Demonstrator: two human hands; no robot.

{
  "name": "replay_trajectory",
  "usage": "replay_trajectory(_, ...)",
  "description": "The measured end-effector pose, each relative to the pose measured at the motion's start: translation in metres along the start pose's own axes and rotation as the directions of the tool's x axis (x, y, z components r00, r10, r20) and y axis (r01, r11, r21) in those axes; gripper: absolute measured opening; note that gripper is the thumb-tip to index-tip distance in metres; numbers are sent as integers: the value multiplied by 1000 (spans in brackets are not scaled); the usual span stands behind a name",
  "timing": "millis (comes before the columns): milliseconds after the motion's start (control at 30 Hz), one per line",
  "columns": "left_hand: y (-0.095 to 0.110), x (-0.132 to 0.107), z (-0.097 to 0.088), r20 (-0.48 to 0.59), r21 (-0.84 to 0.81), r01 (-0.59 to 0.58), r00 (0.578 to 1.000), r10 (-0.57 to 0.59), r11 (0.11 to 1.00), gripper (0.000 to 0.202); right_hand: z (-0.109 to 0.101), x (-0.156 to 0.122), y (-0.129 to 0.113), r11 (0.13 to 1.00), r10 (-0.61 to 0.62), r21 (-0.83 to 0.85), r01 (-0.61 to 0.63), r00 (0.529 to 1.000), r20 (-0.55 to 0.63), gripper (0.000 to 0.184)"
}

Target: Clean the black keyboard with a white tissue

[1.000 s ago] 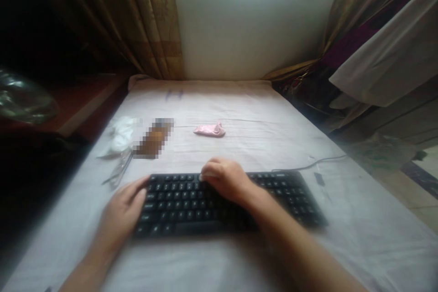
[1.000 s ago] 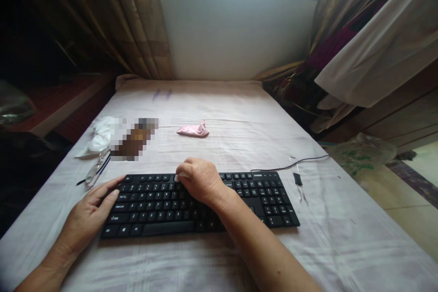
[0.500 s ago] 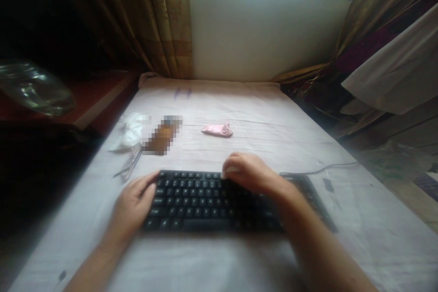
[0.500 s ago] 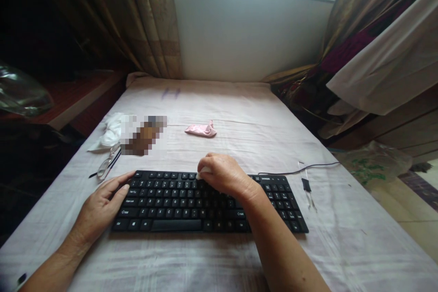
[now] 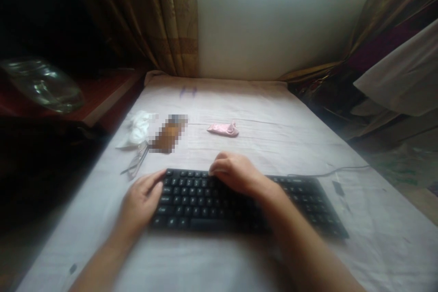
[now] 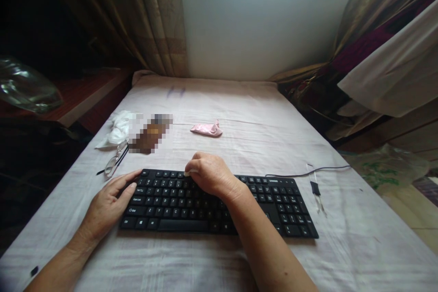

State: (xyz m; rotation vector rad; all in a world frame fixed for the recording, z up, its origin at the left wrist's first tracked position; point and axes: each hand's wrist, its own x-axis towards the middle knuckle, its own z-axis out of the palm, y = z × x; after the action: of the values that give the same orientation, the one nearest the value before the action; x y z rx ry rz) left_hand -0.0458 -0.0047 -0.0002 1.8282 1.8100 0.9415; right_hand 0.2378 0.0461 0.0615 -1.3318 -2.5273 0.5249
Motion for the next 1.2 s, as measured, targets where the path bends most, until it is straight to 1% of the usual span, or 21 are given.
replay_trajectory(133, 0, 0, 0, -2, 4, -10, 1000, 10, 1000, 44, -5, -2, 1, 999, -41, -30, 41, 999, -5, 19)
replay_trajectory(233, 1, 1, 0, 5, 13, -19, 1000, 18, 1000, 44, -5, -2, -3, 995, -13, -96, 10, 999, -29, 19)
replay_trajectory(300, 1, 1, 0, 11, 17, -29, 1000, 29, 999, 44, -4, -3, -8, 987, -13, -159, 10, 1000, -16, 19)
replay_trajectory(433, 1, 1, 0, 13, 29, -44, 999, 43, 999, 45, -1, -4, -21, 957, -88, -273, 95, 995, 36, 18)
replay_trajectory(567, 2, 2, -1, 21, 33, -60, 998, 59, 998, 44, 1, -10, -27, 948, -132, -285, 142, 990, 54, 18)
replay_trajectory(667, 3, 2, -1, 24, 34, -70, 997, 69, 997, 44, 0, -23, -17, 956, -125, -269, 120, 992, -1, 18)
replay_trajectory(800, 3, 3, -2, 25, 38, -67, 998, 66, 997, 44, -3, -43, 2, 971, -51, -240, 13, 987, -154, 18)
replay_trajectory(867, 2, 3, -1, 19, 43, -58, 998, 58, 997, 44, -3, -47, 2, 973, -38, -230, -10, 979, -201, 19)
replay_trajectory(900, 2, 3, -1, 16, 45, -53, 999, 52, 998, 45, -2, -46, 0, 973, -41, -231, -8, 978, -206, 19)
replay_trajectory(967, 1, 3, -1, 12, 43, -42, 999, 42, 998, 45, 2, -40, -10, 969, -55, -245, 9, 981, -185, 20)
replay_trajectory(1067, 0, 3, 0, 9, 31, -36, 999, 36, 999, 47, 7, -30, -25, 958, -70, -284, 36, 991, -110, 19)
replay_trajectory(1133, -1, 3, 0, 8, 30, -35, 999, 35, 999, 47, 8, -28, -29, 951, -67, -308, 43, 996, -65, 17)
replay_trajectory(1200, -3, 3, 0, 11, 30, -29, 1000, 29, 999, 47, 6, -31, -27, 946, -50, -322, 33, 998, -44, 17)
